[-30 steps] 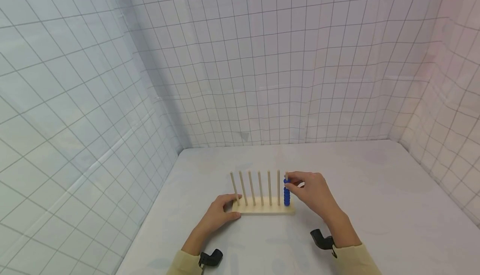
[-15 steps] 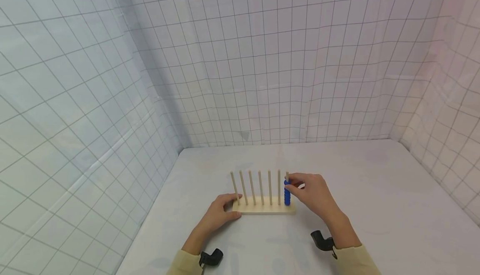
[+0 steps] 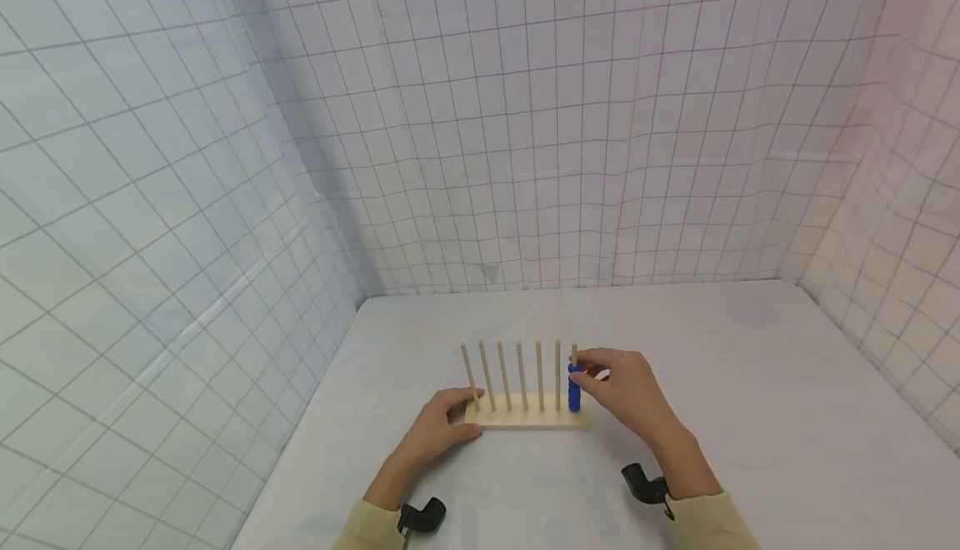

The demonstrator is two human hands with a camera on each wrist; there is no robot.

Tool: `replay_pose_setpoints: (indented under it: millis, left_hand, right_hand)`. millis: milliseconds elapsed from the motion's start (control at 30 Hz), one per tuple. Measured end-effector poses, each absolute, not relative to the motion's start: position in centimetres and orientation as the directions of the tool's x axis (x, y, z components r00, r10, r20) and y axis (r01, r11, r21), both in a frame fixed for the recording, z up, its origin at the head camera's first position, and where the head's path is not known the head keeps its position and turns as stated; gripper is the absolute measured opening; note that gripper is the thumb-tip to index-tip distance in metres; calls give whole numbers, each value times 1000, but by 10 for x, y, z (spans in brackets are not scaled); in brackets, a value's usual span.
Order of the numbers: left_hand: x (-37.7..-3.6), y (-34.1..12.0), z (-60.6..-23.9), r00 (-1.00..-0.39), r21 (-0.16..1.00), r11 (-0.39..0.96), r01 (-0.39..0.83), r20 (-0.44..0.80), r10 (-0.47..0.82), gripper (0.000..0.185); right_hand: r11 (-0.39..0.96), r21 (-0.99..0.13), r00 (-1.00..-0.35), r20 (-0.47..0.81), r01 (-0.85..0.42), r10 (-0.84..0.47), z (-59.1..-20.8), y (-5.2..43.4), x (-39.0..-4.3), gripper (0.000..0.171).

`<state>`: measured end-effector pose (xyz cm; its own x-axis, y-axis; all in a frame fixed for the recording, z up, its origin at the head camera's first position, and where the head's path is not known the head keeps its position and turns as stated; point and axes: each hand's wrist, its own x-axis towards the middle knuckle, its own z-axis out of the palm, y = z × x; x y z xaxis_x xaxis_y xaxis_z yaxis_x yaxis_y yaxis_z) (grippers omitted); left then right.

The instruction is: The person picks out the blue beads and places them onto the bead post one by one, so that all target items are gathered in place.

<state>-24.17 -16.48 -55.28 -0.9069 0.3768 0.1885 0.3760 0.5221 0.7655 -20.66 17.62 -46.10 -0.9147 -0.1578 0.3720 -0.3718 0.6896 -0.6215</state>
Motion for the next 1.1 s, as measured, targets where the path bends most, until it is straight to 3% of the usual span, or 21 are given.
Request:
replay_pose_setpoints:
  millis: [1100]
  left_hand:
    - [-242,-164,-551,-912,783,510,357,174,371,55]
  right_hand:
    - [697,-629,-928,338,-346,-156,-467,176,-208,28]
